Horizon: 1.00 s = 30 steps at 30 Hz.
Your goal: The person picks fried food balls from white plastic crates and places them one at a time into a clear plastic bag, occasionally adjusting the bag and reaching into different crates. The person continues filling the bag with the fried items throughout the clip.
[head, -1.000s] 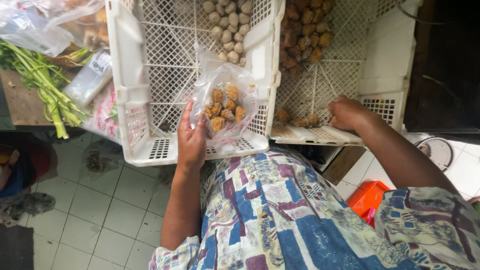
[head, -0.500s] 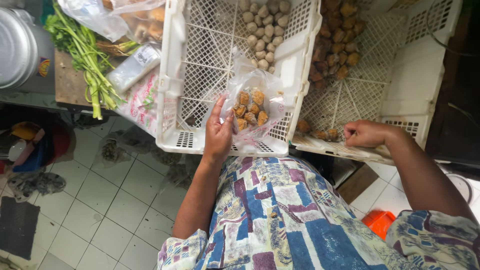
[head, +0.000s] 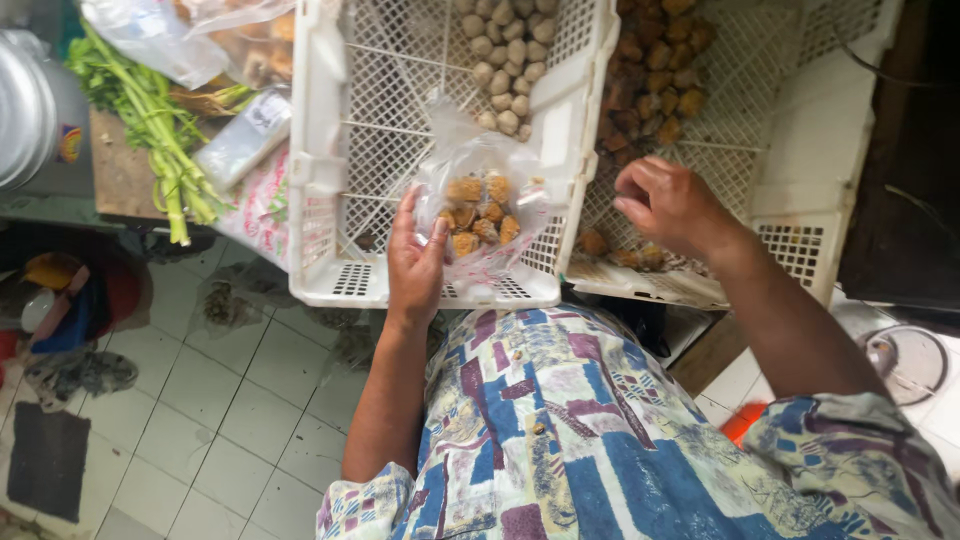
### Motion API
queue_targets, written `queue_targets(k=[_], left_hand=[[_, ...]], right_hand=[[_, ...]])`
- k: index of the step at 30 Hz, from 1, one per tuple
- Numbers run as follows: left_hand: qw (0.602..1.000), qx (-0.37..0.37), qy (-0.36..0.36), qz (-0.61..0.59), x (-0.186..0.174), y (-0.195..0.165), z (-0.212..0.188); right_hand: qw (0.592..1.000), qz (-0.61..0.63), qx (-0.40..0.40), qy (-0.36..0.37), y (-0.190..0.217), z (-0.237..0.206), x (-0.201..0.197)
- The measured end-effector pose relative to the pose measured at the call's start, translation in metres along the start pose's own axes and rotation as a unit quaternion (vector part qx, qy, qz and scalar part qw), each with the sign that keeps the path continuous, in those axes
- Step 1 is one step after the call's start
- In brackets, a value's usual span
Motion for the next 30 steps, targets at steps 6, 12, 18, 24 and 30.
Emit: queue_targets(k=[6,12,18,24,30], left_hand=[[0.999,0.013,-0.024,0.020,0.004,-0.005,-0.002],[0.969,0.053,-0.067,0.234,0.006,-0.027,0.000],[0.895,0.123,-0.097,0.417,-0.011,-0.051,-0.008],[0.990,0.018,-0.062,0.128,-0.020,-0.033,0.001],[0.982,-0.091,-0.022,-0.161,-0.034,-0.024,0.009]], right_hand=[[0.986,-0.033,0.004,0.161,-0.077,-0.011,0.063],[0.969,-0.129,-0.051,0.205,-0.089,-0.006,0.065],[0.982,0.086,0.099,0.138,-0.016,-0.008,-0.007],[0.969,0.234,-0.071,0.013,0.059,0.009,0.000],[0.994,-0.042,-0.004,0.097,0.001,0.023,0.028]])
Point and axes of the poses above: each hand's wrist, its own z-axis towards the middle knuckle, its own x-axis out of the palm, y = z × x, the point moved 2 cm from there along z, towards the middle knuckle, and after that the axes turned 1 degree about -y, right-handed, at the moved point
